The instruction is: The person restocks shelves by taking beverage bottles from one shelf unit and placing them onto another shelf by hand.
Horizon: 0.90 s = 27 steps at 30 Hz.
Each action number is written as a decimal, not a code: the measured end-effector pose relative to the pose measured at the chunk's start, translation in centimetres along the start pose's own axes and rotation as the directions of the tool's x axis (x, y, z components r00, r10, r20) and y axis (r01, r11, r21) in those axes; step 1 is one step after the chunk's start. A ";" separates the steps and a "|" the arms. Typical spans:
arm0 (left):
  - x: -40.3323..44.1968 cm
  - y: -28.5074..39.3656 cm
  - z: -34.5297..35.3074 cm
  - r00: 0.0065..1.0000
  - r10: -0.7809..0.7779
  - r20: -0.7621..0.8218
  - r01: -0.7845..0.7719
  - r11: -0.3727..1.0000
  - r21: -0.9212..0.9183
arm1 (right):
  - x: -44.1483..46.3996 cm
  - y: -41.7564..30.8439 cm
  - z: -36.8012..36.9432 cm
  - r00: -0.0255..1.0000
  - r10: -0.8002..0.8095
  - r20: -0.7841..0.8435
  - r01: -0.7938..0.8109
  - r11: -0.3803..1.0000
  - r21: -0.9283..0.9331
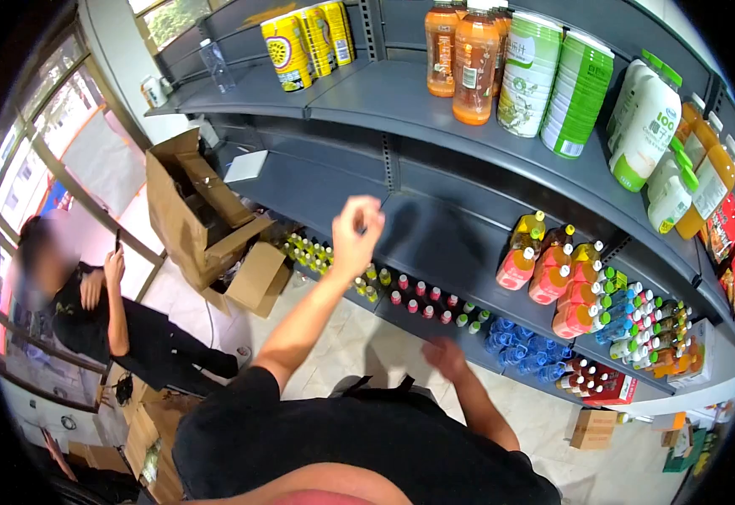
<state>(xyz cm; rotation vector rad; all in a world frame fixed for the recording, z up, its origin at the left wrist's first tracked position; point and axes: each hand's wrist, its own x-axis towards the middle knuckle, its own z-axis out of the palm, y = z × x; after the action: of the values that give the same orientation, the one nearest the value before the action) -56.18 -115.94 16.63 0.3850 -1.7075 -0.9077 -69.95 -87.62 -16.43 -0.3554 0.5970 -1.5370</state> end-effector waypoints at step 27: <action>16.7 0.9 11.7 0.622 0.782 -0.040 -0.576 0.422 -0.700 | 15.4 -27.0 39.0 -0.148 -0.985 0.084 0.596 -0.157 -0.788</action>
<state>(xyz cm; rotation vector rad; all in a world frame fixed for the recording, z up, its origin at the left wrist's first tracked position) -72.41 -122.00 27.36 -0.9631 -1.4430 -0.8666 -71.06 -109.37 28.41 -1.0037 1.7015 -2.9978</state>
